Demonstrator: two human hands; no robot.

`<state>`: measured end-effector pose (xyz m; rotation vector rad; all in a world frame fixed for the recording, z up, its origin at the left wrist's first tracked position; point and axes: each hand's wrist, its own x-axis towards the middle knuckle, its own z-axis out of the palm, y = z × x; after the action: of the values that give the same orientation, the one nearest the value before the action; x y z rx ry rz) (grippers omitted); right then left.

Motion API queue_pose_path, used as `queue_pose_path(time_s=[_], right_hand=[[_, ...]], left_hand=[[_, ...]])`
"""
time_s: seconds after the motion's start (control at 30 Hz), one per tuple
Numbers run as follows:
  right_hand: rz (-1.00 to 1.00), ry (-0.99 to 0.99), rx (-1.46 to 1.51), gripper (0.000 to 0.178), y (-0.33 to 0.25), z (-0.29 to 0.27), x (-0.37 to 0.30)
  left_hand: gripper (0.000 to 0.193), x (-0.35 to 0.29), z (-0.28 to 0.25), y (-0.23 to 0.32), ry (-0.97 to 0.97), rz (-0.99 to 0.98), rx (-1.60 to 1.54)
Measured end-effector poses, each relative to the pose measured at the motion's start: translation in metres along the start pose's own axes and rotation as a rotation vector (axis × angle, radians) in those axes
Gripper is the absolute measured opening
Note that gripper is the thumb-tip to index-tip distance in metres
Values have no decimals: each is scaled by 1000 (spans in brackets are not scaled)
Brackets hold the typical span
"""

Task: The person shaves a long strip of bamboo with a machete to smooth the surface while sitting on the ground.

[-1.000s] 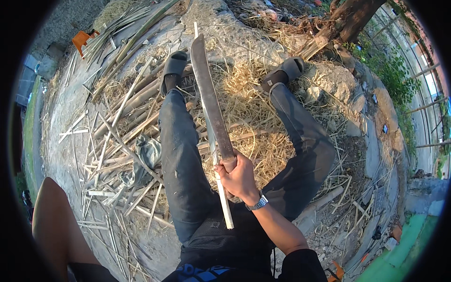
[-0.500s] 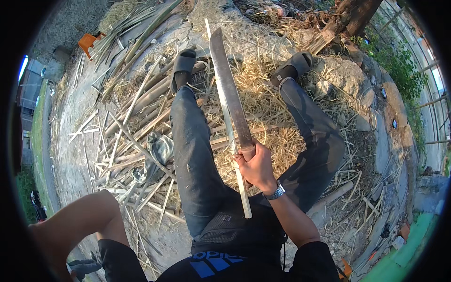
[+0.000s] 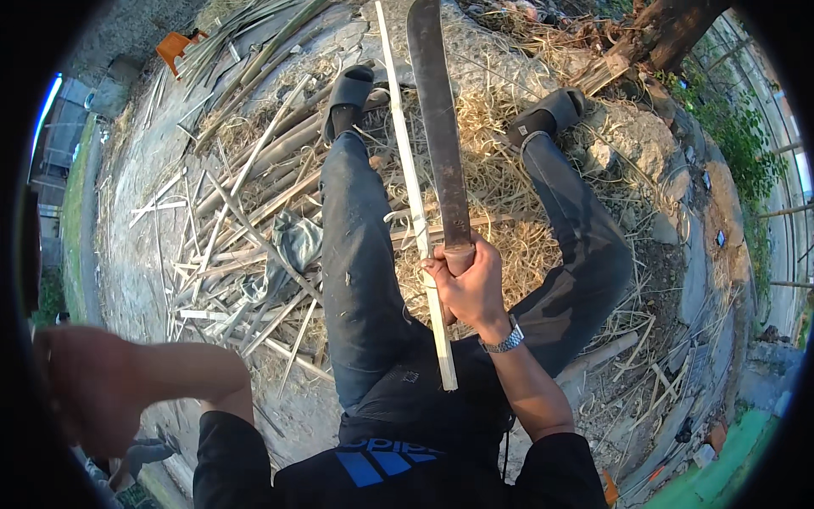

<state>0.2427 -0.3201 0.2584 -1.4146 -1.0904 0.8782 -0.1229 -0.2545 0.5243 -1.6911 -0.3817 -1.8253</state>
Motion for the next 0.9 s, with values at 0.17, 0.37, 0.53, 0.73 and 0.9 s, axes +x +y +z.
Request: queue_pose_path(time_s=[0.17,0.37,0.53,0.73,0.9], right_hand=[[47,-131,-52,20,-24,-24,3],[-12,-430,22,27,-34,-25,10],[69,-645,-6,21,-34,-41,39],[-516,-313,-644,23,-82,-95,111],[-448,-164,-734,34,-100,-87,80]], left_hand=[[49,-157,133,27,-933,-394,-358],[62,-196,134,10,-1390,-34,-287],[37,-205,90,-9,-1692,-214,-396],[30,-197,32,16,-1806,-756,-351],[35,-212,21,58,-1743,-1116,-303]])
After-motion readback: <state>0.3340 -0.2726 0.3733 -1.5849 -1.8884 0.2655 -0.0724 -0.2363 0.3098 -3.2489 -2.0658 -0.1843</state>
